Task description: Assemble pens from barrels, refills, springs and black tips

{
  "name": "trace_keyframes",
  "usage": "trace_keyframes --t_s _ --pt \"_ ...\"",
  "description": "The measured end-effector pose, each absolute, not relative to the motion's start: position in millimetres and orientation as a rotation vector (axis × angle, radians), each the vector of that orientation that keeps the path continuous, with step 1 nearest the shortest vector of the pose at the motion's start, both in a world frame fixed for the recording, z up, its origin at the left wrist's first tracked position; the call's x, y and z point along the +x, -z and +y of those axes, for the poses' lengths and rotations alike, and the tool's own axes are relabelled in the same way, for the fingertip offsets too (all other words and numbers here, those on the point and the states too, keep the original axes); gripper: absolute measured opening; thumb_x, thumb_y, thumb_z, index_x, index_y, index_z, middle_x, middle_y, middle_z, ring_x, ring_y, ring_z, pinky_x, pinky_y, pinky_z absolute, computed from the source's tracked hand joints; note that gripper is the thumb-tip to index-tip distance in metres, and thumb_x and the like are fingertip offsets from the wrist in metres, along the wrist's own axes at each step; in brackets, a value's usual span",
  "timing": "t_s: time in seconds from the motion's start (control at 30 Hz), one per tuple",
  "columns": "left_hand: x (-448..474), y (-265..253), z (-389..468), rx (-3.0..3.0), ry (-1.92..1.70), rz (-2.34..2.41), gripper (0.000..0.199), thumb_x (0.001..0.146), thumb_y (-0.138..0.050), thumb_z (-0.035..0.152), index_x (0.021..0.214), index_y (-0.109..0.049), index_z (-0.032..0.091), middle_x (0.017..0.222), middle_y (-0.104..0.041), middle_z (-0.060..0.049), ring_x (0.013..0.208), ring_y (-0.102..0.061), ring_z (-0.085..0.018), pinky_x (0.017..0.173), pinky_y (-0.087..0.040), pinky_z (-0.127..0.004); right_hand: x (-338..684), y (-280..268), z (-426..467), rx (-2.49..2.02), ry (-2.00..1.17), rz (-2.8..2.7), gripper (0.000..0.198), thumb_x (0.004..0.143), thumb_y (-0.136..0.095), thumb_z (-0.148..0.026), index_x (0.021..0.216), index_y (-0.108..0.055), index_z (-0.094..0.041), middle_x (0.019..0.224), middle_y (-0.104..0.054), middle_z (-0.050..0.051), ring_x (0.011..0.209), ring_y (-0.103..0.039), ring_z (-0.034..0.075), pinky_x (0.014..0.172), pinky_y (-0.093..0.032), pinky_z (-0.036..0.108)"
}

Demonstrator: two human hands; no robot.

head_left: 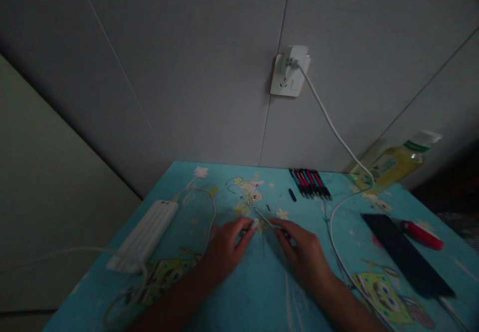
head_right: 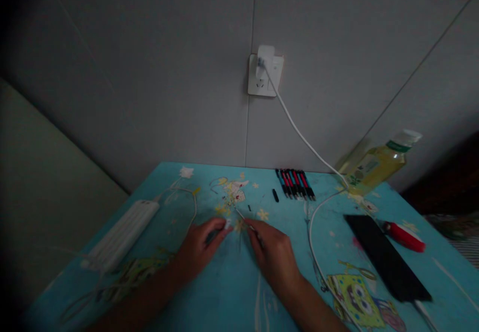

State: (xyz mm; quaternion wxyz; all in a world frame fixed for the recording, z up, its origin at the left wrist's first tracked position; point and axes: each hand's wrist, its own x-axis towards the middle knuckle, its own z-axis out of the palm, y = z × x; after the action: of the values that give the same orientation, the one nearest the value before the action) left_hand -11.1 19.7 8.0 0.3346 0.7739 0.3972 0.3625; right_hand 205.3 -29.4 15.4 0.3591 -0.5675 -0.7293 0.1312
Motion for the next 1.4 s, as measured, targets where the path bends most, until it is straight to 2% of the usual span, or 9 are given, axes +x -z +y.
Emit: trace_keyframes --t_s 0.13,0.33,0.57,0.7,0.83,0.97,1.03,1.17,1.4 --pt "-10.9 -12.6 27.6 1.451 -1.097 1.036 0.023 0.095 -0.055 0.041 0.105 -0.056 0.020 0.099 -0.076 -0.009 0.096 -0.071 -0.023 0.086 -0.052 -0.034 205.7 -13.9 -21.9 -1.679 -0.264 -1.919 0.015 0.092 -0.055 -0.020 0.098 -0.069 -0.021 0.093 -0.072 0.006 0.087 -0.067 0.022 0.082 -0.051 0.034" --pt "-11.8 -15.4 32.1 1.183 -1.119 0.942 0.046 0.093 -0.056 0.046 0.126 -0.038 0.020 0.095 -0.076 -0.010 0.085 -0.074 -0.024 0.081 -0.055 -0.038 200.7 -7.4 -18.6 -1.904 -0.302 -1.932 0.012 0.090 -0.058 -0.021 0.089 -0.069 -0.020 0.089 -0.069 0.006 0.085 -0.063 0.021 0.079 -0.046 0.030" --pt "-10.0 -5.9 27.1 1.384 -1.050 0.910 0.033 0.098 -0.046 0.039 0.125 -0.038 0.021 0.092 -0.070 -0.004 0.084 -0.069 -0.018 0.080 -0.052 -0.034 197.6 -5.9 -20.3 -1.899 -0.239 -1.935 0.016 0.089 -0.054 -0.014 0.080 -0.066 -0.019 0.082 -0.067 0.010 0.079 -0.062 0.024 0.074 -0.046 0.034" --pt "-9.4 -7.9 23.9 1.551 -0.995 0.922 0.023 0.101 -0.039 0.035 0.118 -0.044 0.021 0.079 -0.061 0.001 0.069 -0.061 -0.013 0.067 -0.048 -0.027 199.9 -4.7 -19.8 -1.886 -0.206 -1.874 0.018 0.090 -0.052 -0.014 0.081 -0.066 -0.018 0.083 -0.068 0.012 0.080 -0.062 0.026 0.075 -0.046 0.037" --pt "-14.2 -11.3 16.3 1.788 -0.901 1.045 0.024 0.102 -0.034 0.035 0.110 -0.052 0.021 0.062 -0.051 0.005 0.054 -0.051 -0.012 0.054 -0.038 -0.024 205.0 -10.5 -17.9 -1.710 -0.492 -1.666 0.019 0.095 -0.049 -0.024 0.094 -0.067 -0.018 0.089 -0.071 0.009 0.082 -0.065 0.024 0.076 -0.048 0.035" --pt "-18.7 -11.0 12.0 2.287 -0.825 1.038 0.020 0.100 -0.040 0.031 0.098 -0.058 0.021 0.074 -0.063 0.001 0.068 -0.060 -0.016 0.070 -0.041 -0.029 198.7 -21.1 -21.3 -1.472 -0.846 -1.480 0.027 0.095 -0.053 -0.035 0.107 -0.069 -0.018 0.100 -0.073 0.007 0.095 -0.066 0.024 0.087 -0.049 0.036" --pt "-18.1 -11.2 12.1 2.381 -0.758 1.034 0.022 0.101 -0.038 0.030 0.096 -0.057 0.021 0.082 -0.067 -0.001 0.075 -0.063 -0.017 0.077 -0.042 -0.032 192.6 -25.2 -24.5 -1.406 -0.931 -1.389 0.028 0.094 -0.055 -0.039 0.105 -0.069 -0.018 0.094 -0.072 0.005 0.091 -0.065 0.022 0.084 -0.049 0.034" --pt "-13.5 -12.5 12.8 2.396 -0.631 1.037 0.025 0.103 -0.033 0.031 0.099 -0.057 0.022 0.084 -0.068 -0.001 0.077 -0.065 -0.018 0.075 -0.044 -0.030 182.7 -28.8 -28.3 -1.285 -1.034 -1.215 0.028 0.093 -0.058 -0.045 0.097 -0.066 -0.018 0.073 -0.063 0.000 0.067 -0.058 0.015 0.065 -0.047 0.026" --pt "-12.0 -7.1 12.2 2.461 -0.595 0.893 0.017 0.102 -0.039 0.027 0.099 -0.055 0.022 0.085 -0.069 -0.002 0.077 -0.067 -0.018 0.068 -0.046 -0.026 172.9 -30.3 -29.6 -1.064 -1.197 -1.120 0.023 0.092 -0.062 -0.041 0.089 -0.062 -0.019 0.074 -0.065 0.001 0.071 -0.060 0.015 0.070 -0.048 0.027"
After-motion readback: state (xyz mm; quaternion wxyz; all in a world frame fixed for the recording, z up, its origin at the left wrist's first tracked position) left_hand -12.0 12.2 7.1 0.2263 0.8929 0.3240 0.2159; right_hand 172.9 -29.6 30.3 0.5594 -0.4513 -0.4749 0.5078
